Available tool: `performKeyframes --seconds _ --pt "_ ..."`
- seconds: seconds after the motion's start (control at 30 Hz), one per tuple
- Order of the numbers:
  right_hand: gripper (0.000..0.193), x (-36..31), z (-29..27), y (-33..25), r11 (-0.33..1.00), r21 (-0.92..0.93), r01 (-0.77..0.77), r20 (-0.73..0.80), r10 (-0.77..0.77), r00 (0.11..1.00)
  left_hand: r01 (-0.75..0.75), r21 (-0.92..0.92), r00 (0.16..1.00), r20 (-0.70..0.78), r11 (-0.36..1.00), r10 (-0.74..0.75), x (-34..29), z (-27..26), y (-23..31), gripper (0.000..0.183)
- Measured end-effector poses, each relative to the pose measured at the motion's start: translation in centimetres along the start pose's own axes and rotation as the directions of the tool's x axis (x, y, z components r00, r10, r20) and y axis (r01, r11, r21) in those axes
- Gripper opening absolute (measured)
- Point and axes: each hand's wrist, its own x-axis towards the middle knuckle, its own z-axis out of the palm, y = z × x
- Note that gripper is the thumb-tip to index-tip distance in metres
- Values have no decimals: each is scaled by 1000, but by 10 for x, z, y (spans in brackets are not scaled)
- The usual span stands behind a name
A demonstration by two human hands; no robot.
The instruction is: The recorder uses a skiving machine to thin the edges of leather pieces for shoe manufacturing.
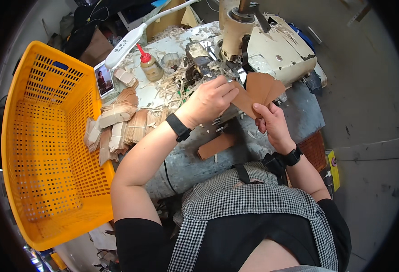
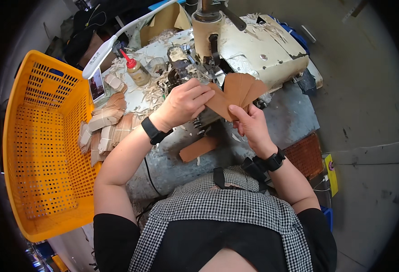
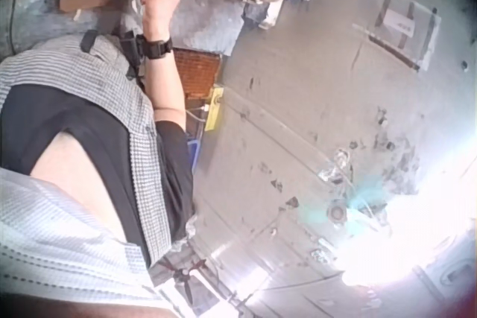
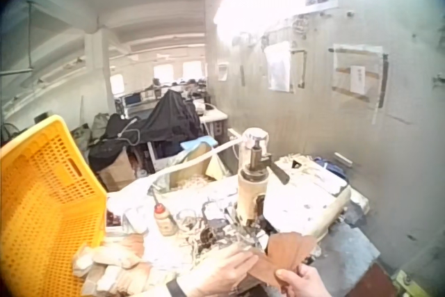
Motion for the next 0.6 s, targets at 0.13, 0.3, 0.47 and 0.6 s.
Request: performKeyframes --seconds 0.13,0.3,0.47,0.6 --pt "33 0 -2 0 1000 -8 -2 3 2 1000 -15 26 1000 -14 1000 16 3 6 -2 38" --pt "33 -2 0 -2 1000 12 0 -4 0 1000 -15 -26 999 -29 1000 14 -1 3 2 36" --pt "32 -1 1 -2 1000 7 -3 8 3 1000 -55 -3 997 -48 998 55 -3 1 -3 35" --pt "30 2 -3 -2 1000 1 3 7 -3 1000 -18 22 999 -40 1000 19 3 2 -1 32"
